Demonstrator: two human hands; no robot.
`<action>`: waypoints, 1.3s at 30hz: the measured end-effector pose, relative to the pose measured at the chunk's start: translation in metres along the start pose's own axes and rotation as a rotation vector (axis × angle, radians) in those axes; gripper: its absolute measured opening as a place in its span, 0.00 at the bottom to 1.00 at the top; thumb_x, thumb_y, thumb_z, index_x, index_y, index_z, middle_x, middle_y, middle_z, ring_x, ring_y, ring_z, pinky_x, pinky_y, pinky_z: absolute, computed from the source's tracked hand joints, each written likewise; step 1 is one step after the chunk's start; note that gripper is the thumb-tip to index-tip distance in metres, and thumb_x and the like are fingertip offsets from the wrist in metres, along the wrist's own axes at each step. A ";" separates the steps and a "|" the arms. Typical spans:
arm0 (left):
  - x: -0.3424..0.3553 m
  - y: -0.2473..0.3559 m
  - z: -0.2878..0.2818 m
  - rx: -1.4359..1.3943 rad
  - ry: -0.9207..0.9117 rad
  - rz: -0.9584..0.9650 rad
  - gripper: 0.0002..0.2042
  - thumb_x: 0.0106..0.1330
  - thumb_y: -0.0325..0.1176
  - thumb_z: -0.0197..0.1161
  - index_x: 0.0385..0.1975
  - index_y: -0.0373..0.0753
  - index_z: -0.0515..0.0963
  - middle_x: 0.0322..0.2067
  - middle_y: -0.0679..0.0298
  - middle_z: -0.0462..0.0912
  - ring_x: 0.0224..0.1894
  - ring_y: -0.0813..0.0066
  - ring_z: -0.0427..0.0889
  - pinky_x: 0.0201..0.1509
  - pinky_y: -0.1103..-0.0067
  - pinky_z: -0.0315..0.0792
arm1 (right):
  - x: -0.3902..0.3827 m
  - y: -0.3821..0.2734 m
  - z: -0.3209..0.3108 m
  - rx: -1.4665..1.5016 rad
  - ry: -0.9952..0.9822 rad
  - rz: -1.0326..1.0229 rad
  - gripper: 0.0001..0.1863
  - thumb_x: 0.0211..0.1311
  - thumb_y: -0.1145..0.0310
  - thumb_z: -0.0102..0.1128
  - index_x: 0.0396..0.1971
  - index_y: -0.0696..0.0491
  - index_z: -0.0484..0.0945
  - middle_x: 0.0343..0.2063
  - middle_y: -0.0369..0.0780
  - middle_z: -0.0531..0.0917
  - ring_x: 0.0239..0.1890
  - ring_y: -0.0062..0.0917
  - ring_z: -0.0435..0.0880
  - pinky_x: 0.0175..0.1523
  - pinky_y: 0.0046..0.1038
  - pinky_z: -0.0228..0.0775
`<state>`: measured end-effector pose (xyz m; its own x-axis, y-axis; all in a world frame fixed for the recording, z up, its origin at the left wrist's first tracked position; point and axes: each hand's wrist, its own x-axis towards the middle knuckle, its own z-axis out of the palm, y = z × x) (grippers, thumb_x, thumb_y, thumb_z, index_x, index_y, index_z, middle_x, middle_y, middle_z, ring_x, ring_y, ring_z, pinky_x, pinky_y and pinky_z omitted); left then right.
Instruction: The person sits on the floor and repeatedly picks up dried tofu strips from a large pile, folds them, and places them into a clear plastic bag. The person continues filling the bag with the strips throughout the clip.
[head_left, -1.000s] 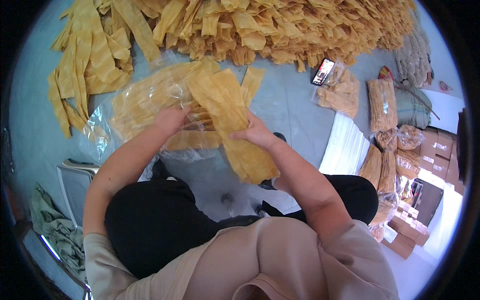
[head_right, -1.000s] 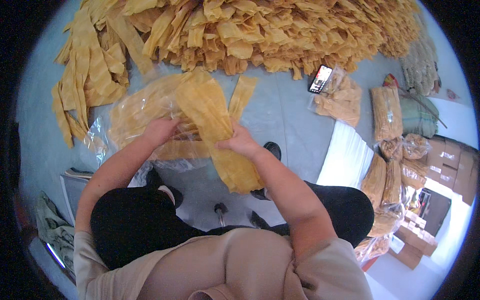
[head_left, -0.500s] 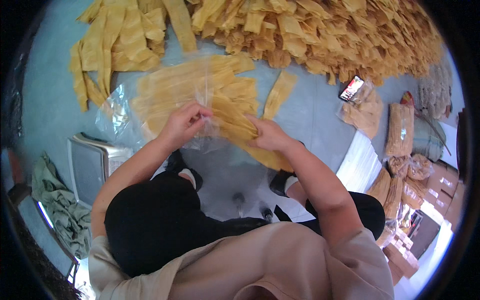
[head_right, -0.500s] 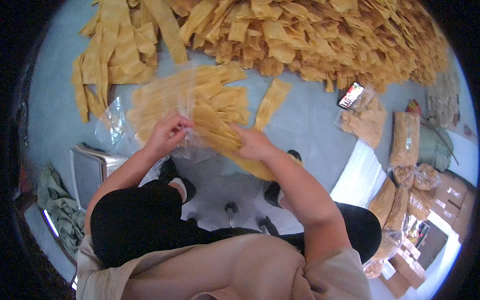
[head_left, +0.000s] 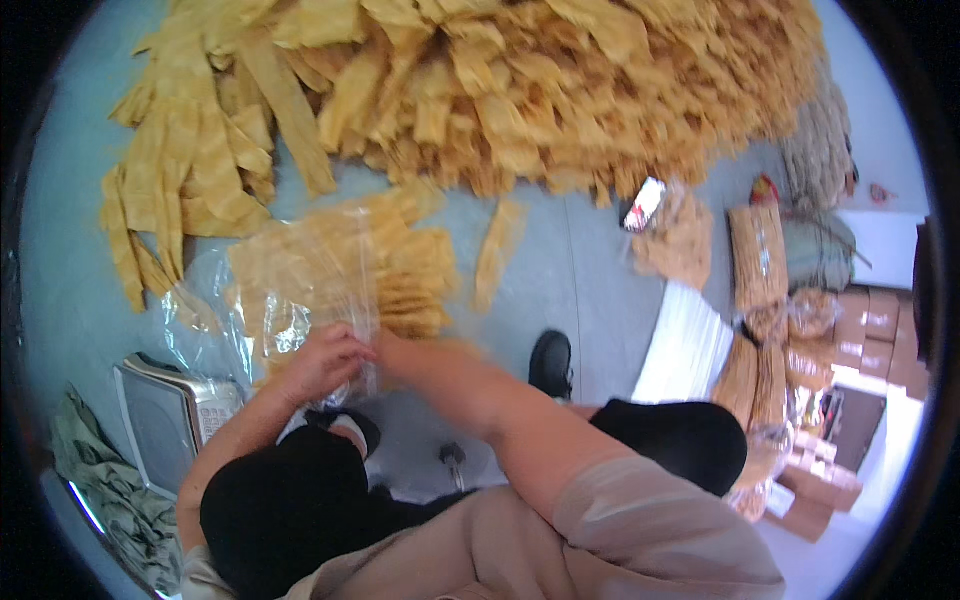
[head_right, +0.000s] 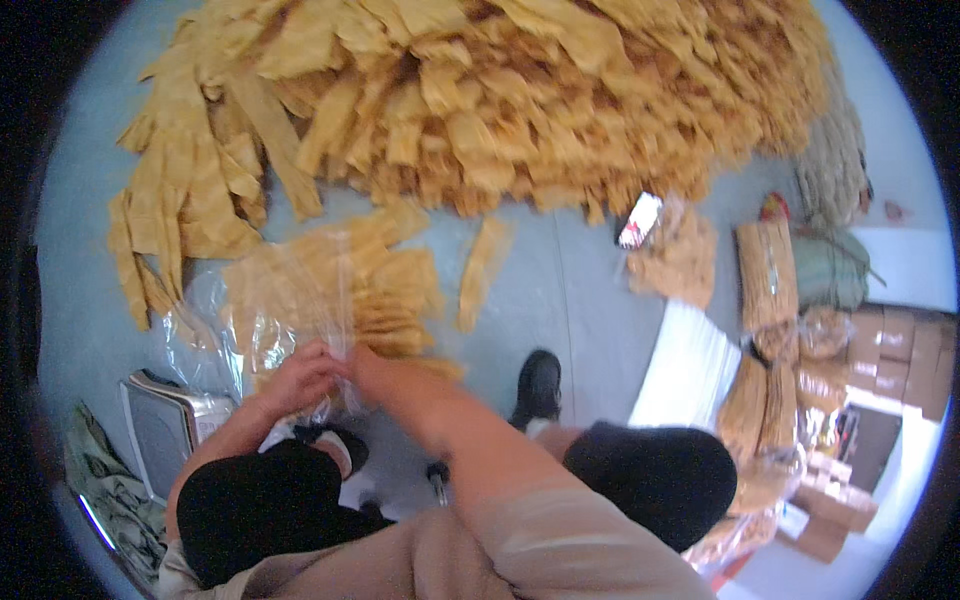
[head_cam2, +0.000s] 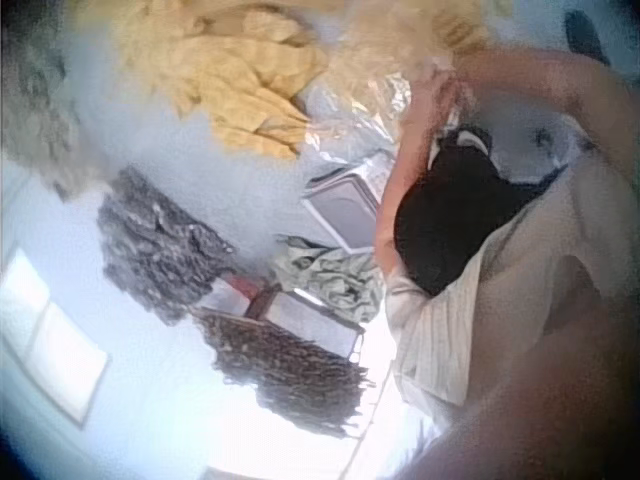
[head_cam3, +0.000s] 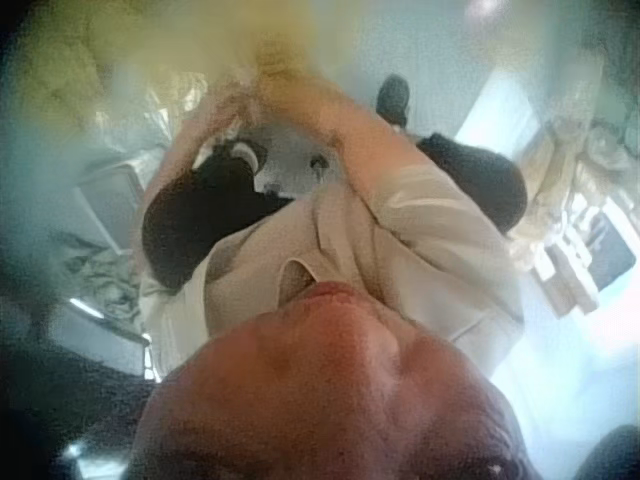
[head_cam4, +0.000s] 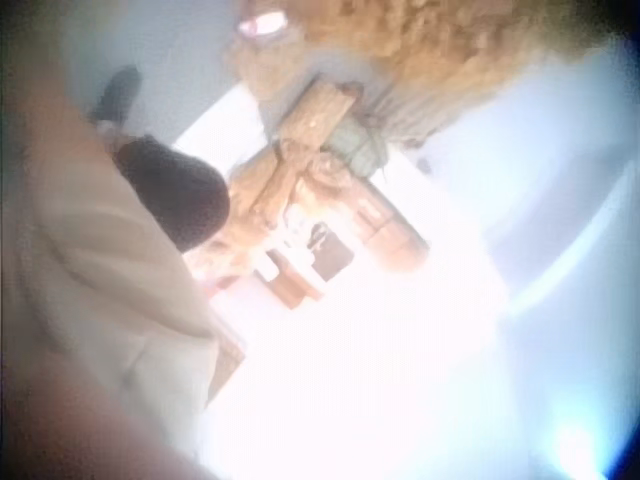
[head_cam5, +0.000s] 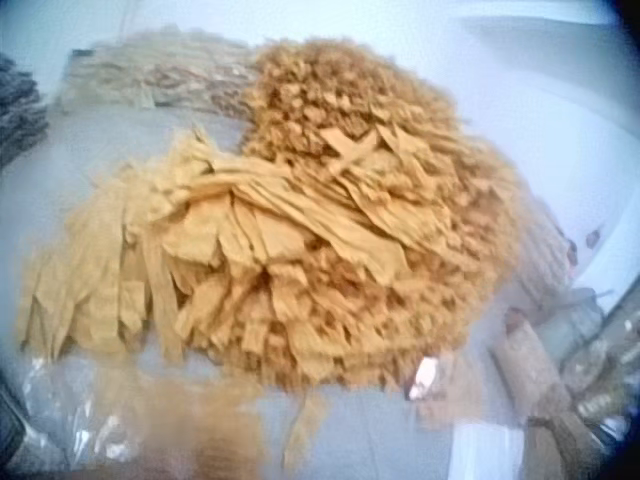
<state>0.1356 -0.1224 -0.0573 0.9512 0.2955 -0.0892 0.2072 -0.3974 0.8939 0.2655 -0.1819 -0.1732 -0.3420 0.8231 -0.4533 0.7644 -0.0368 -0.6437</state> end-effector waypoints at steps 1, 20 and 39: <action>0.001 0.006 -0.002 0.051 0.109 0.022 0.13 0.53 0.25 0.62 0.39 0.44 0.80 0.41 0.59 0.76 0.47 0.59 0.75 0.51 0.69 0.69 | 0.002 0.000 0.008 0.005 0.000 -0.007 0.29 0.49 0.57 0.65 0.54 0.47 0.70 0.43 0.45 0.81 0.46 0.37 0.79 0.51 0.34 0.70; 0.012 -0.041 -0.031 -0.190 0.245 -0.326 0.09 0.64 0.28 0.56 0.41 0.41 0.80 0.38 0.59 0.80 0.38 0.69 0.79 0.46 0.77 0.72 | -0.034 0.058 -0.536 -0.538 0.801 0.908 0.36 0.58 0.50 0.56 0.65 0.44 0.56 0.59 0.46 0.69 0.59 0.35 0.71 0.60 0.37 0.65; 0.059 0.036 -0.112 -1.521 0.804 -0.211 0.19 0.66 0.42 0.58 0.52 0.38 0.69 0.42 0.57 0.79 0.46 0.68 0.78 0.51 0.70 0.72 | 0.008 -0.034 -0.440 -0.246 0.745 0.012 0.35 0.54 0.44 0.62 0.56 0.52 0.70 0.48 0.44 0.79 0.52 0.32 0.77 0.57 0.31 0.68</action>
<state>0.1736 -0.0221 0.0182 0.4976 0.7421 -0.4490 -0.5308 0.6699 0.5191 0.4778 0.0755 0.1162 0.0570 0.9899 0.1301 0.8947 0.0072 -0.4467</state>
